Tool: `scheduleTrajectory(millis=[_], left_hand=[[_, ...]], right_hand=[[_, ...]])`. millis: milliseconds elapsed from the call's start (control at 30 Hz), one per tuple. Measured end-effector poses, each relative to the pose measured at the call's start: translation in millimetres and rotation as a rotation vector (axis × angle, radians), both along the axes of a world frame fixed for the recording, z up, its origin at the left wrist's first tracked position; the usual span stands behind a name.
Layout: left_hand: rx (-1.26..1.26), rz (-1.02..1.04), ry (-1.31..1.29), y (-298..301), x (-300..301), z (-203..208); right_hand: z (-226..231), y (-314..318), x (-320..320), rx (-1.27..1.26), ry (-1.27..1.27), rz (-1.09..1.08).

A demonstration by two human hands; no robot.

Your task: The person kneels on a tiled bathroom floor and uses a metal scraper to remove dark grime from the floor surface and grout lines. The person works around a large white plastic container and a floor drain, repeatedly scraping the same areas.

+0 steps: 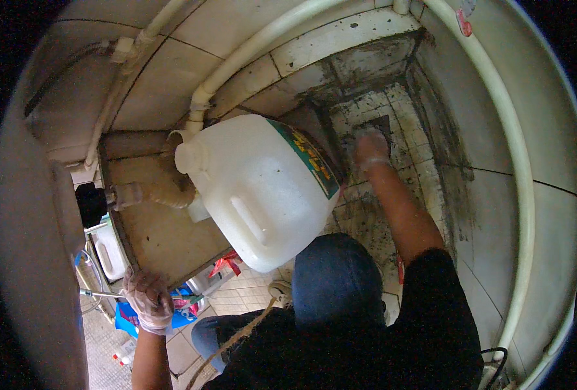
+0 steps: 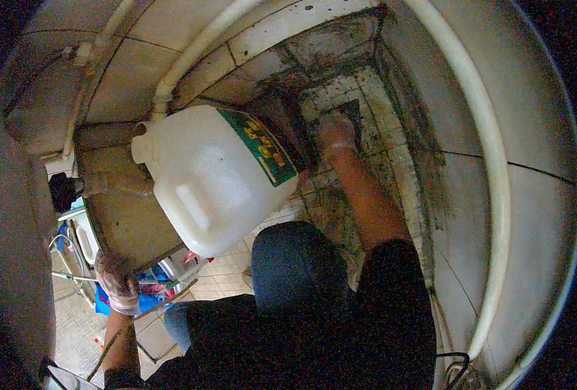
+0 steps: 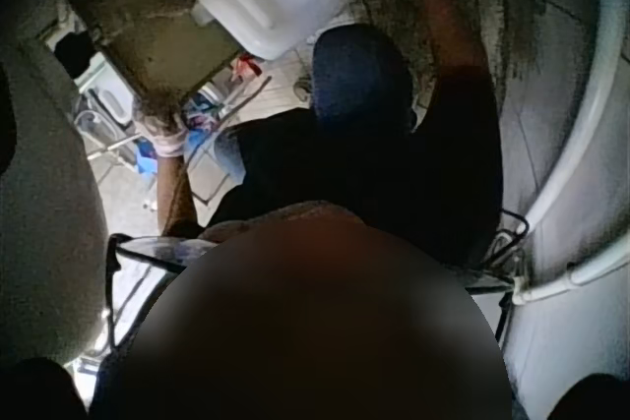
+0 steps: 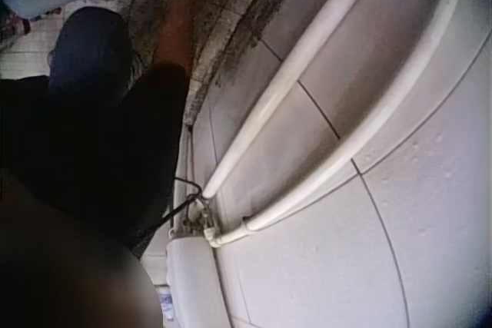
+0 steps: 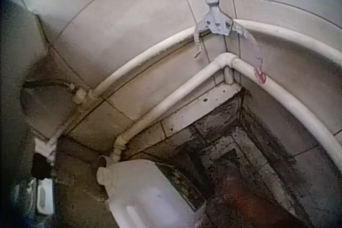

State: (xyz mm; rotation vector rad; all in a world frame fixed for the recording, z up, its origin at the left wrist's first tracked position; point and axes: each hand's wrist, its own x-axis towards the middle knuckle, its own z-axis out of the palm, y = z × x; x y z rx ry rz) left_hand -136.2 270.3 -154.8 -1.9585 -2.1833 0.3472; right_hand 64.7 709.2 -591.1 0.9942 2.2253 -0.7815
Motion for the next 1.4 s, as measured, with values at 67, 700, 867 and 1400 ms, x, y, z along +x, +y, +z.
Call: scheduleTrajectory(millis=[67,700,867,1400], left_hand=[[0.001,0.010,-0.009,3.5,-0.7,-1.7],[0.040,-0.007,0.015,24.8,-10.9,-24.4],[0.013,0.081,-0.001,31.2,-6.7,-24.7],[0.007,0.043,-0.028,33.9,-8.1,-23.7]], right_hand=[[-0.7,17.1,-26.5,0.009,0.097,0.112],[-114.3,40.6,-44.0,0.354,0.442,0.525],[-86.5,40.2,-27.4,0.236,0.255,0.416],[-70.0,31.4,-70.8,0.216,0.441,0.205]])
